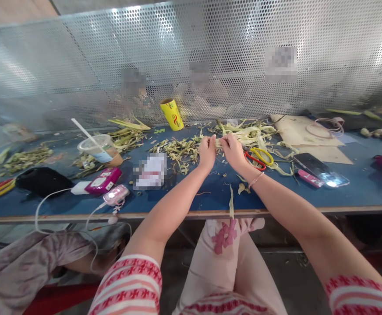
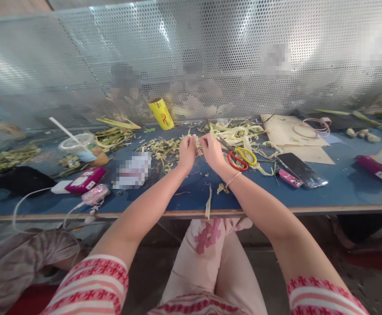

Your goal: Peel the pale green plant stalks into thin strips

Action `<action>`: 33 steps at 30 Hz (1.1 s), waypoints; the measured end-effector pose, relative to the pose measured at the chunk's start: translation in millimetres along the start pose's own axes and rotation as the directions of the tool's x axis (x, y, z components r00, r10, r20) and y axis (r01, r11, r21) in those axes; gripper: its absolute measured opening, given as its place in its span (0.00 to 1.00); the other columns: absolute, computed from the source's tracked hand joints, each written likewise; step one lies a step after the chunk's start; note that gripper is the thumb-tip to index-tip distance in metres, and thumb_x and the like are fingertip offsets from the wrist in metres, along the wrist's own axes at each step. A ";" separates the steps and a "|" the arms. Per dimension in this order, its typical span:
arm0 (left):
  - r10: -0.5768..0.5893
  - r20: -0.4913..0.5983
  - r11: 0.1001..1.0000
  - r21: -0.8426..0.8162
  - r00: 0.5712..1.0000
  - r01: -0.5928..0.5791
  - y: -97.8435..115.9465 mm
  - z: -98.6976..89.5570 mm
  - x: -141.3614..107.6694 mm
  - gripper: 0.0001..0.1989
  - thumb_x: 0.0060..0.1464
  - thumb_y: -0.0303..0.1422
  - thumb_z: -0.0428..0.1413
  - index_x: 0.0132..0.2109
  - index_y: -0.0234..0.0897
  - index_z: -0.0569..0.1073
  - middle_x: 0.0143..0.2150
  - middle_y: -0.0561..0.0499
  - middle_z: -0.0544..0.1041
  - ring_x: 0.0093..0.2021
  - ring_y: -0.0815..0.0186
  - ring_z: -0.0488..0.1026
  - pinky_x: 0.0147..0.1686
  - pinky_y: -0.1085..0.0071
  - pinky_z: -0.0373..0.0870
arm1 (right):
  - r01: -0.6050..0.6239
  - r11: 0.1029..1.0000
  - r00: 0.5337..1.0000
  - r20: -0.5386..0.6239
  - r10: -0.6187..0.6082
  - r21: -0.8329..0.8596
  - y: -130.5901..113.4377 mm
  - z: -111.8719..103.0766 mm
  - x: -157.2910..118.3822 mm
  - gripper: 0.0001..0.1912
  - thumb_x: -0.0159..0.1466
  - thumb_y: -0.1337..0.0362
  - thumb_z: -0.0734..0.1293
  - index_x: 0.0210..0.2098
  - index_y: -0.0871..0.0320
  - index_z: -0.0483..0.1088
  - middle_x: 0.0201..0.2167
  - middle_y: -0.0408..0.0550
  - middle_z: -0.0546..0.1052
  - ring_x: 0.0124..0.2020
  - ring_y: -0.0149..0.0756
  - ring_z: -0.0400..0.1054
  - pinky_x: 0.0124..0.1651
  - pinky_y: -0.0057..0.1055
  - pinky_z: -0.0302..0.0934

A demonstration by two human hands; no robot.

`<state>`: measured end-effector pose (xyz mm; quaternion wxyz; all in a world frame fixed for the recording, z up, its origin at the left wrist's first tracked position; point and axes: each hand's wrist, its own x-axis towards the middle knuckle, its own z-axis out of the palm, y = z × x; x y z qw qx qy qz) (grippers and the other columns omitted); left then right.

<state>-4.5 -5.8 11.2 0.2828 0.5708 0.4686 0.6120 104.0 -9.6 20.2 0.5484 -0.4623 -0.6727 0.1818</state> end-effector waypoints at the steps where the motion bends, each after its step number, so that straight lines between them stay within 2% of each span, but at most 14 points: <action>1: 0.007 0.010 1.000 0.003 1.000 -0.007 0.8 0.4 -0.7 0.19 0.62 0.48 0.47 0.30 0.40 0.59 0.17 0.59 0.60 0.19 0.71 0.61 0.27 0.71 0.59 | -0.034 0.999 0.999 -0.007 0.034 0.025 1.8 -0.1 2.2 0.06 0.62 0.62 0.60 0.28 0.54 0.61 0.20 0.40 0.64 0.27 0.32 0.61 0.35 0.31 0.56; 6: 0.075 0.052 0.995 0.068 0.996 -0.078 6.3 2.4 -5.8 0.19 0.60 0.50 0.49 0.31 0.40 0.60 0.18 0.59 0.62 0.20 0.71 0.63 0.28 0.70 0.59 | -0.217 0.958 0.976 0.057 0.210 0.185 11.2 1.1 10.8 0.12 0.64 0.59 0.60 0.25 0.55 0.61 0.14 0.37 0.59 0.18 0.29 0.54 0.25 0.29 0.51; 11: 0.029 0.020 0.999 0.026 0.999 -0.029 -0.6 1.2 -1.8 0.21 0.60 0.53 0.46 0.30 0.41 0.59 0.18 0.58 0.61 0.19 0.70 0.62 0.27 0.70 0.60 | -0.215 0.944 0.976 0.082 0.201 0.249 12.4 5.5 8.8 0.14 0.64 0.53 0.62 0.27 0.54 0.61 0.14 0.36 0.60 0.15 0.28 0.55 0.22 0.29 0.52; 16: 0.045 0.043 0.998 0.040 0.998 -0.047 -6.4 -2.2 1.8 0.22 0.59 0.54 0.45 0.30 0.40 0.59 0.18 0.58 0.61 0.20 0.70 0.62 0.27 0.70 0.59 | -0.311 0.893 0.946 0.200 0.257 0.326 12.4 7.9 5.9 0.19 0.64 0.46 0.61 0.27 0.53 0.57 0.17 0.38 0.65 0.17 0.29 0.60 0.22 0.30 0.57; 19: 0.029 0.049 1.000 0.008 0.998 -0.030 -3.7 0.4 0.4 0.22 0.59 0.54 0.47 0.30 0.40 0.59 0.18 0.58 0.60 0.19 0.71 0.61 0.26 0.71 0.59 | -0.250 0.929 0.962 0.178 0.206 0.274 13.6 6.3 6.5 0.16 0.64 0.51 0.62 0.26 0.53 0.57 0.16 0.37 0.63 0.17 0.29 0.58 0.24 0.29 0.56; 23: -0.129 0.125 0.959 -0.238 0.984 0.155 0.2 8.9 -0.7 0.23 0.59 0.53 0.47 0.28 0.40 0.56 0.19 0.59 0.59 0.19 0.73 0.60 0.25 0.73 0.61 | -0.178 0.954 0.980 0.126 0.151 0.243 13.8 2.6 7.4 0.12 0.64 0.58 0.61 0.27 0.53 0.56 0.15 0.36 0.60 0.17 0.28 0.55 0.24 0.29 0.54; 26: -0.209 0.156 0.909 -0.334 0.965 0.250 0.2 11.8 0.6 0.21 0.59 0.49 0.51 0.28 0.39 0.57 0.19 0.59 0.59 0.20 0.75 0.59 0.26 0.73 0.61 | -0.117 0.971 0.991 0.089 0.101 0.208 10.6 0.5 6.4 0.09 0.63 0.59 0.60 0.28 0.53 0.57 0.17 0.37 0.61 0.20 0.29 0.57 0.26 0.29 0.53; 29: -0.181 0.107 0.922 -0.327 0.978 0.207 -3.8 9.8 3.6 0.20 0.59 0.47 0.52 0.28 0.39 0.57 0.17 0.60 0.56 0.19 0.74 0.56 0.23 0.74 0.58 | -0.083 0.979 0.993 0.102 0.064 0.189 5.3 0.3 3.6 0.08 0.62 0.59 0.61 0.29 0.53 0.59 0.19 0.38 0.63 0.23 0.30 0.60 0.28 0.28 0.54; 33: -0.120 0.011 0.962 -0.244 0.993 0.119 -11.0 5.7 8.8 0.19 0.60 0.48 0.51 0.29 0.39 0.59 0.18 0.60 0.56 0.19 0.73 0.58 0.23 0.73 0.57 | -0.072 0.978 0.991 0.124 0.048 0.197 1.1 2.6 0.4 0.07 0.62 0.60 0.60 0.29 0.54 0.60 0.19 0.38 0.63 0.22 0.30 0.59 0.28 0.28 0.54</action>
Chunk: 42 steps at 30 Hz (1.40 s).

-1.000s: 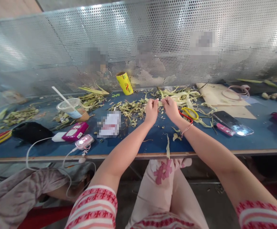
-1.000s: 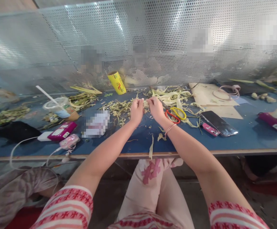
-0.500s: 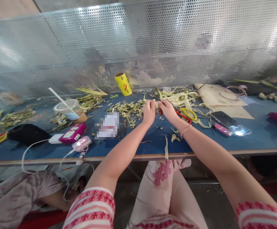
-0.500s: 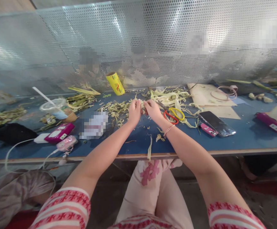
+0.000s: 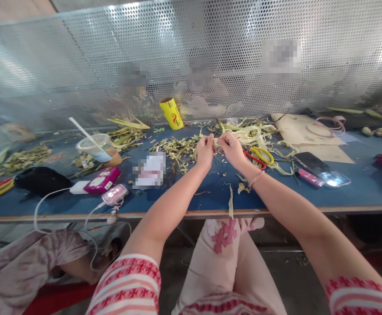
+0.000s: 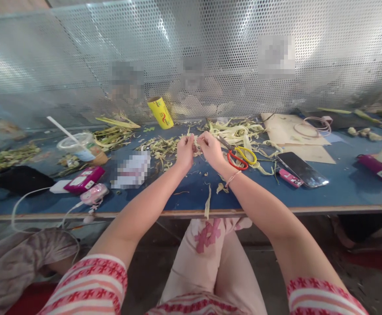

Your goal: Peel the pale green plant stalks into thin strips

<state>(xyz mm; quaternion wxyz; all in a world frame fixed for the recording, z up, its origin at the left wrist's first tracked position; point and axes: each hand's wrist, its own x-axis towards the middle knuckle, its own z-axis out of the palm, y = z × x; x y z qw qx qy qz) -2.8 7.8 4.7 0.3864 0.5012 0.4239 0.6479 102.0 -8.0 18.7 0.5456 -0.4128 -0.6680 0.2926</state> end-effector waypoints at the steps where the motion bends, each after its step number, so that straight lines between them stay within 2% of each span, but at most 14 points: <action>1: 0.007 -0.006 1.000 0.016 1.000 -0.007 -0.5 -1.0 1.0 0.19 0.60 0.48 0.50 0.29 0.39 0.60 0.18 0.60 0.57 0.19 0.73 0.59 0.23 0.73 0.57 | -0.006 1.000 1.000 -0.002 0.006 0.011 0.3 0.6 0.1 0.06 0.61 0.61 0.61 0.28 0.54 0.60 0.18 0.38 0.63 0.22 0.29 0.58 0.28 0.28 0.53; 5: 0.046 0.051 0.996 0.074 0.998 -0.050 3.6 -2.7 -0.4 0.18 0.60 0.47 0.51 0.30 0.39 0.61 0.17 0.60 0.58 0.18 0.73 0.59 0.23 0.73 0.57 | -0.094 0.987 0.993 -0.054 0.102 0.132 5.6 0.0 5.2 0.08 0.61 0.61 0.62 0.28 0.54 0.59 0.17 0.36 0.61 0.18 0.28 0.55 0.25 0.28 0.52; 10: 0.062 0.098 0.986 0.151 0.993 -0.076 11.9 -0.3 -8.4 0.16 0.59 0.44 0.53 0.30 0.39 0.62 0.16 0.60 0.60 0.18 0.73 0.61 0.24 0.73 0.58 | -0.214 0.937 0.962 -0.107 0.251 0.277 10.9 -2.0 13.4 0.14 0.61 0.57 0.66 0.25 0.54 0.58 0.13 0.33 0.56 0.14 0.25 0.49 0.20 0.27 0.46; 13: 0.061 0.061 0.992 0.106 0.996 -0.067 8.4 -0.2 -6.0 0.17 0.59 0.45 0.53 0.30 0.39 0.62 0.15 0.61 0.59 0.17 0.72 0.60 0.23 0.73 0.58 | -0.209 0.913 0.962 -0.093 0.256 0.349 11.3 0.1 13.7 0.15 0.59 0.57 0.68 0.25 0.54 0.59 0.12 0.33 0.56 0.13 0.23 0.47 0.18 0.26 0.43; 17: 0.065 -0.013 0.998 0.027 0.998 -0.064 -0.7 -3.8 5.3 0.18 0.59 0.46 0.53 0.29 0.40 0.61 0.15 0.61 0.58 0.16 0.72 0.59 0.22 0.73 0.56 | -0.147 0.921 0.984 -0.044 0.175 0.361 11.9 6.4 10.4 0.12 0.59 0.60 0.68 0.25 0.55 0.61 0.12 0.32 0.57 0.13 0.23 0.48 0.18 0.25 0.42; 22: 0.051 -0.027 0.997 0.059 0.998 -0.049 0.9 -8.1 11.6 0.17 0.60 0.45 0.52 0.29 0.39 0.60 0.14 0.61 0.60 0.16 0.72 0.60 0.22 0.73 0.55 | -0.075 0.938 0.994 -0.049 0.097 0.340 8.9 7.9 7.5 0.09 0.59 0.62 0.67 0.25 0.55 0.63 0.13 0.33 0.59 0.14 0.23 0.50 0.18 0.25 0.43; 25: 0.098 0.005 0.986 0.134 0.995 -0.098 7.9 -7.9 5.3 0.17 0.60 0.44 0.52 0.29 0.40 0.61 0.15 0.61 0.60 0.17 0.72 0.60 0.23 0.73 0.56 | -0.122 0.917 0.986 -0.057 0.154 0.379 5.1 2.5 8.4 0.12 0.57 0.60 0.70 0.25 0.55 0.63 0.12 0.33 0.58 0.13 0.23 0.49 0.18 0.25 0.42; 29: 0.234 0.059 0.944 0.226 0.970 -0.241 14.4 -4.2 -7.1 0.15 0.60 0.41 0.54 0.29 0.39 0.62 0.16 0.60 0.61 0.18 0.72 0.61 0.25 0.73 0.57 | -0.220 0.852 0.956 -0.069 0.286 0.475 1.0 -3.9 9.9 0.16 0.56 0.56 0.72 0.24 0.55 0.61 0.11 0.32 0.55 0.13 0.22 0.46 0.18 0.24 0.41; 31: 0.250 0.056 0.941 0.220 0.967 -0.257 14.6 -3.1 -9.2 0.14 0.60 0.41 0.54 0.30 0.39 0.62 0.17 0.60 0.61 0.18 0.72 0.61 0.25 0.73 0.57 | -0.253 0.827 0.948 -0.043 0.316 0.503 -0.3 -4.2 9.8 0.18 0.56 0.56 0.72 0.24 0.56 0.60 0.11 0.32 0.55 0.13 0.21 0.46 0.17 0.24 0.41; 34: 0.211 0.025 0.963 0.167 0.977 -0.212 12.8 -5.3 -5.1 0.15 0.60 0.43 0.52 0.30 0.40 0.62 0.16 0.60 0.60 0.18 0.72 0.60 0.24 0.73 0.58 | -0.276 0.818 0.945 -0.012 0.326 0.504 -0.9 -2.2 8.6 0.17 0.57 0.55 0.72 0.25 0.56 0.60 0.12 0.31 0.56 0.13 0.21 0.48 0.17 0.22 0.44; 37: 0.182 0.006 0.973 0.146 0.983 -0.181 12.1 -10.9 1.6 0.16 0.60 0.45 0.52 0.30 0.39 0.62 0.15 0.60 0.60 0.17 0.72 0.60 0.24 0.73 0.58 | -0.346 0.812 0.928 0.046 0.369 0.471 0.5 -0.7 7.8 0.16 0.60 0.52 0.69 0.28 0.56 0.63 0.15 0.34 0.63 0.15 0.23 0.56 0.19 0.22 0.51; 40: 0.174 0.028 0.977 0.122 0.984 -0.176 13.0 -14.7 4.3 0.18 0.58 0.48 0.54 0.29 0.39 0.63 0.16 0.60 0.61 0.17 0.72 0.60 0.24 0.73 0.58 | -0.401 0.792 0.912 0.118 0.393 0.460 3.2 -1.4 8.3 0.18 0.59 0.49 0.69 0.28 0.57 0.64 0.18 0.38 0.69 0.18 0.25 0.62 0.22 0.23 0.56; 42: 0.145 0.074 0.987 0.062 0.987 -0.150 13.3 -13.9 4.0 0.19 0.55 0.49 0.56 0.29 0.39 0.63 0.16 0.60 0.60 0.17 0.73 0.59 0.23 0.73 0.56 | -0.368 0.812 0.928 0.116 0.355 0.453 5.2 -2.0 8.9 0.19 0.56 0.50 0.71 0.25 0.57 0.63 0.18 0.38 0.68 0.19 0.24 0.62 0.23 0.23 0.57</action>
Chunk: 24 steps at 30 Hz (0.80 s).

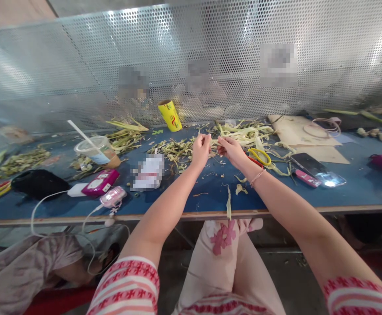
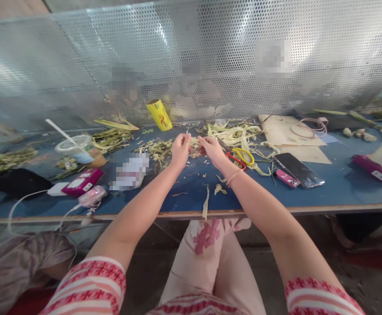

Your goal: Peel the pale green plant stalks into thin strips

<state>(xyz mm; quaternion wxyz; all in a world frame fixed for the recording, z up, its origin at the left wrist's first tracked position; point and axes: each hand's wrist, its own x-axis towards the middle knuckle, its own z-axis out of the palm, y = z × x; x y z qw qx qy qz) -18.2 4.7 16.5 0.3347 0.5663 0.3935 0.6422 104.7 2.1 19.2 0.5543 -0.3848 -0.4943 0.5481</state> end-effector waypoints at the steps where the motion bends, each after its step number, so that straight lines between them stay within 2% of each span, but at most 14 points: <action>1: -0.028 0.019 0.998 -0.053 0.999 0.029 0.1 1.5 -0.5 0.20 0.54 0.49 0.57 0.28 0.39 0.64 0.16 0.60 0.59 0.17 0.73 0.58 0.22 0.73 0.56 | 0.035 0.999 0.999 -0.001 -0.035 -0.013 0.7 -0.5 0.5 0.19 0.55 0.50 0.72 0.24 0.57 0.63 0.17 0.37 0.67 0.19 0.24 0.61 0.24 0.23 0.57; 3: -0.121 0.048 0.972 -0.198 0.991 0.128 0.4 5.9 -1.7 0.21 0.54 0.50 0.57 0.26 0.38 0.63 0.15 0.60 0.57 0.16 0.75 0.56 0.21 0.74 0.55 | 0.108 0.993 0.994 -0.012 -0.109 -0.043 2.3 -0.9 1.3 0.19 0.54 0.52 0.73 0.23 0.56 0.63 0.16 0.36 0.65 0.19 0.24 0.60 0.25 0.24 0.57; 6: -0.258 0.124 0.878 -0.383 0.958 0.286 1.7 13.4 -4.7 0.23 0.53 0.50 0.57 0.24 0.37 0.62 0.16 0.59 0.58 0.17 0.75 0.57 0.22 0.75 0.59 | 0.194 0.972 0.980 -0.028 -0.200 -0.130 4.4 -0.9 1.5 0.17 0.56 0.53 0.71 0.24 0.56 0.62 0.17 0.37 0.65 0.20 0.26 0.61 0.27 0.26 0.59; 9: -0.307 0.164 0.844 -0.409 0.938 0.348 2.7 18.2 -8.5 0.24 0.50 0.47 0.61 0.22 0.37 0.60 0.16 0.59 0.60 0.20 0.74 0.61 0.26 0.74 0.63 | 0.274 0.908 0.952 -0.047 -0.303 -0.316 5.4 -1.8 1.2 0.13 0.58 0.56 0.68 0.25 0.55 0.63 0.19 0.39 0.68 0.23 0.30 0.63 0.29 0.29 0.60; 12: -0.277 0.130 0.893 -0.331 0.952 0.305 -0.6 18.5 -10.0 0.24 0.51 0.46 0.61 0.22 0.37 0.60 0.16 0.60 0.59 0.20 0.74 0.61 0.27 0.73 0.64 | 0.324 0.828 0.918 -0.058 -0.392 -0.458 5.2 -3.4 0.2 0.09 0.60 0.60 0.65 0.26 0.55 0.63 0.22 0.41 0.69 0.25 0.32 0.64 0.31 0.31 0.61; 14: -0.218 0.101 0.947 -0.217 0.971 0.236 -4.8 16.5 -8.8 0.23 0.52 0.46 0.60 0.22 0.37 0.61 0.17 0.59 0.60 0.20 0.73 0.61 0.27 0.73 0.63 | 0.321 0.813 0.914 -0.067 -0.401 -0.485 4.5 -3.8 -1.3 0.08 0.61 0.63 0.64 0.26 0.55 0.63 0.22 0.40 0.69 0.25 0.32 0.65 0.31 0.30 0.61; 16: -0.156 0.088 0.984 -0.075 0.984 0.163 -7.8 13.8 -6.8 0.22 0.53 0.45 0.59 0.21 0.36 0.62 0.17 0.58 0.61 0.21 0.73 0.61 0.26 0.73 0.61 | 0.295 0.830 0.925 -0.078 -0.373 -0.473 3.1 -3.1 -3.4 0.08 0.61 0.64 0.63 0.25 0.55 0.62 0.21 0.40 0.68 0.24 0.31 0.65 0.29 0.30 0.61; 19: -0.053 0.094 0.992 0.116 0.994 0.042 -5.9 10.9 -5.6 0.22 0.57 0.41 0.56 0.20 0.36 0.62 0.17 0.57 0.62 0.21 0.72 0.62 0.26 0.73 0.58 | 0.258 0.881 0.944 -0.088 -0.317 -0.396 0.8 -0.4 -7.5 0.09 0.62 0.63 0.63 0.26 0.55 0.62 0.19 0.39 0.68 0.20 0.30 0.64 0.26 0.29 0.60; 21: 0.002 0.094 0.982 0.187 0.996 -0.019 -1.0 10.4 -7.0 0.22 0.58 0.40 0.54 0.20 0.37 0.62 0.17 0.56 0.63 0.22 0.71 0.62 0.26 0.73 0.58 | 0.253 0.906 0.947 -0.105 -0.304 -0.340 -0.1 1.6 -10.1 0.08 0.62 0.62 0.64 0.27 0.54 0.62 0.18 0.38 0.68 0.18 0.29 0.63 0.25 0.28 0.60; 24: 0.025 0.094 0.975 0.216 0.995 -0.045 6.3 11.7 -10.5 0.21 0.59 0.39 0.53 0.20 0.37 0.61 0.17 0.56 0.64 0.22 0.71 0.61 0.27 0.72 0.57 | 0.271 0.920 0.940 -0.129 -0.316 -0.282 0.3 3.0 -12.5 0.09 0.62 0.60 0.65 0.28 0.54 0.62 0.17 0.37 0.67 0.17 0.27 0.61 0.23 0.27 0.57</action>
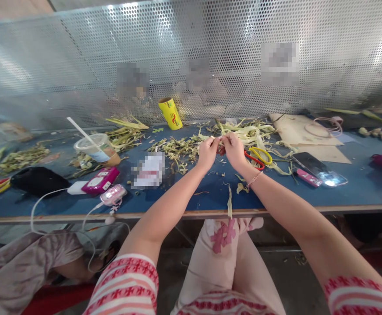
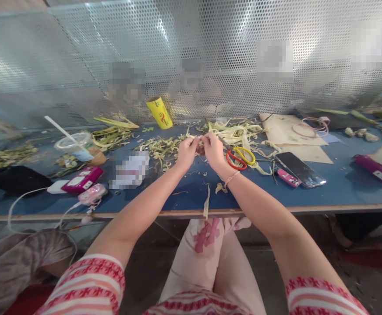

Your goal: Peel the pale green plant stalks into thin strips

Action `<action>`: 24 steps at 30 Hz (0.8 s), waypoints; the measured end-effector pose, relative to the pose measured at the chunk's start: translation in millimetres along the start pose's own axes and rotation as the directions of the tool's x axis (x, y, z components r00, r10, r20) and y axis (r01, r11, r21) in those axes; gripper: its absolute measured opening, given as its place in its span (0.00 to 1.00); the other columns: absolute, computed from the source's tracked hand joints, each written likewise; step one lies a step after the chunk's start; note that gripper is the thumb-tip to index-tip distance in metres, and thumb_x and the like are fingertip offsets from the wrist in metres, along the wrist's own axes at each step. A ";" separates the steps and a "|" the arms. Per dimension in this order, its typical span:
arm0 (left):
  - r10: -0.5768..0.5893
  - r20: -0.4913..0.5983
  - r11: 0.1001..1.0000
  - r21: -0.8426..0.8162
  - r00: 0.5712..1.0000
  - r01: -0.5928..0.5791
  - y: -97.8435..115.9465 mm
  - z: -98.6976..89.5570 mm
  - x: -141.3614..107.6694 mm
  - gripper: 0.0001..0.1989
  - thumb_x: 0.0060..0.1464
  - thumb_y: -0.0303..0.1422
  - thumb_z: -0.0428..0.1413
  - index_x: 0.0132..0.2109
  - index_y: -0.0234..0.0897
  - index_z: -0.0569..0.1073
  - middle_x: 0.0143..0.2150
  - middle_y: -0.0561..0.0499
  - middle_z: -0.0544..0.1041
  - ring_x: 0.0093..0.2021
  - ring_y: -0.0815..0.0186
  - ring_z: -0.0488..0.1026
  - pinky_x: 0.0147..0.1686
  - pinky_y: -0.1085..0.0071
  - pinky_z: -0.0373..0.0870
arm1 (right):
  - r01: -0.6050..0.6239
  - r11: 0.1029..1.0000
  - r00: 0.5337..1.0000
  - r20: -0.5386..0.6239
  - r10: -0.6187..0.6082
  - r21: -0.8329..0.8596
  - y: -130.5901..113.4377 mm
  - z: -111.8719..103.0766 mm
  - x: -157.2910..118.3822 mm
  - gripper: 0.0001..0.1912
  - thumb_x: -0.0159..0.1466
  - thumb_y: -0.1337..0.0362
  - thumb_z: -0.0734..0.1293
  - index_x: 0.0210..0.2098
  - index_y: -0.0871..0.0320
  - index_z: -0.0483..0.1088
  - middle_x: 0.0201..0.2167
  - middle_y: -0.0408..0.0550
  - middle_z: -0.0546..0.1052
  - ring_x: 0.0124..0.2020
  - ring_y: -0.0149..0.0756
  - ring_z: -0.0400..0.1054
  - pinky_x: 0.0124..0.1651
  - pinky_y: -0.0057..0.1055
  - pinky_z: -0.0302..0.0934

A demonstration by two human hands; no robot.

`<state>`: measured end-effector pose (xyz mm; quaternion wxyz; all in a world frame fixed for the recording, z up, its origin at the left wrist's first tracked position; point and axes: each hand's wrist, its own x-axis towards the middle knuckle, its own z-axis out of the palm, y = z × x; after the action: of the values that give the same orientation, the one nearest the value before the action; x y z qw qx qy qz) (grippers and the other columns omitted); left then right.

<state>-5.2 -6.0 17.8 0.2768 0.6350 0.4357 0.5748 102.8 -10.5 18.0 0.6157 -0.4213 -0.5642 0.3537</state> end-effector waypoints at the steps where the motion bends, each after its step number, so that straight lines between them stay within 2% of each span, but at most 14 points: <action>1: 0.006 0.001 1.000 0.013 1.000 -0.006 1.7 0.3 -1.0 0.21 0.59 0.38 0.53 0.20 0.37 0.61 0.17 0.56 0.63 0.22 0.71 0.61 0.27 0.72 0.56 | 0.005 1.000 1.000 -0.002 -0.005 0.013 0.5 -0.1 -0.3 0.09 0.62 0.59 0.65 0.28 0.53 0.62 0.17 0.37 0.67 0.16 0.27 0.60 0.23 0.27 0.56; 5: 0.034 0.025 0.995 0.094 0.999 -0.037 4.0 1.1 -2.8 0.22 0.60 0.36 0.53 0.19 0.38 0.60 0.15 0.57 0.61 0.21 0.70 0.59 0.27 0.71 0.54 | 0.042 0.999 0.999 0.001 -0.042 -0.006 4.6 -2.0 1.1 0.10 0.63 0.59 0.64 0.28 0.53 0.60 0.14 0.35 0.63 0.15 0.27 0.58 0.22 0.27 0.53; 12: 0.022 0.027 0.997 0.067 0.999 -0.024 -2.1 1.1 -0.9 0.21 0.60 0.35 0.52 0.20 0.37 0.62 0.17 0.56 0.64 0.21 0.71 0.62 0.28 0.71 0.55 | 0.109 0.983 0.994 0.027 -0.106 -0.145 9.9 -5.7 7.2 0.09 0.65 0.61 0.61 0.28 0.53 0.58 0.14 0.35 0.61 0.17 0.29 0.57 0.25 0.28 0.51; 19: -0.071 -0.054 0.989 -0.132 0.996 0.063 -17.1 8.5 -0.5 0.24 0.60 0.47 0.50 0.21 0.38 0.61 0.17 0.57 0.62 0.20 0.71 0.60 0.26 0.71 0.56 | 0.133 0.985 0.990 0.064 -0.126 -0.111 9.4 -4.1 7.2 0.10 0.63 0.61 0.63 0.27 0.53 0.59 0.15 0.36 0.62 0.19 0.29 0.55 0.26 0.29 0.49; 24: -0.089 -0.106 0.982 -0.173 0.990 0.070 -15.9 5.5 3.1 0.24 0.60 0.48 0.50 0.21 0.38 0.61 0.16 0.57 0.61 0.20 0.71 0.59 0.25 0.72 0.56 | 0.170 0.978 0.985 0.059 -0.164 -0.119 5.4 0.9 0.4 0.11 0.62 0.62 0.65 0.25 0.53 0.59 0.15 0.36 0.63 0.19 0.29 0.56 0.26 0.29 0.49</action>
<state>-3.6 5.0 4.7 0.3272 0.5577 0.4254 0.6331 102.2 -7.9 13.2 0.6019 -0.4008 -0.6333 0.2756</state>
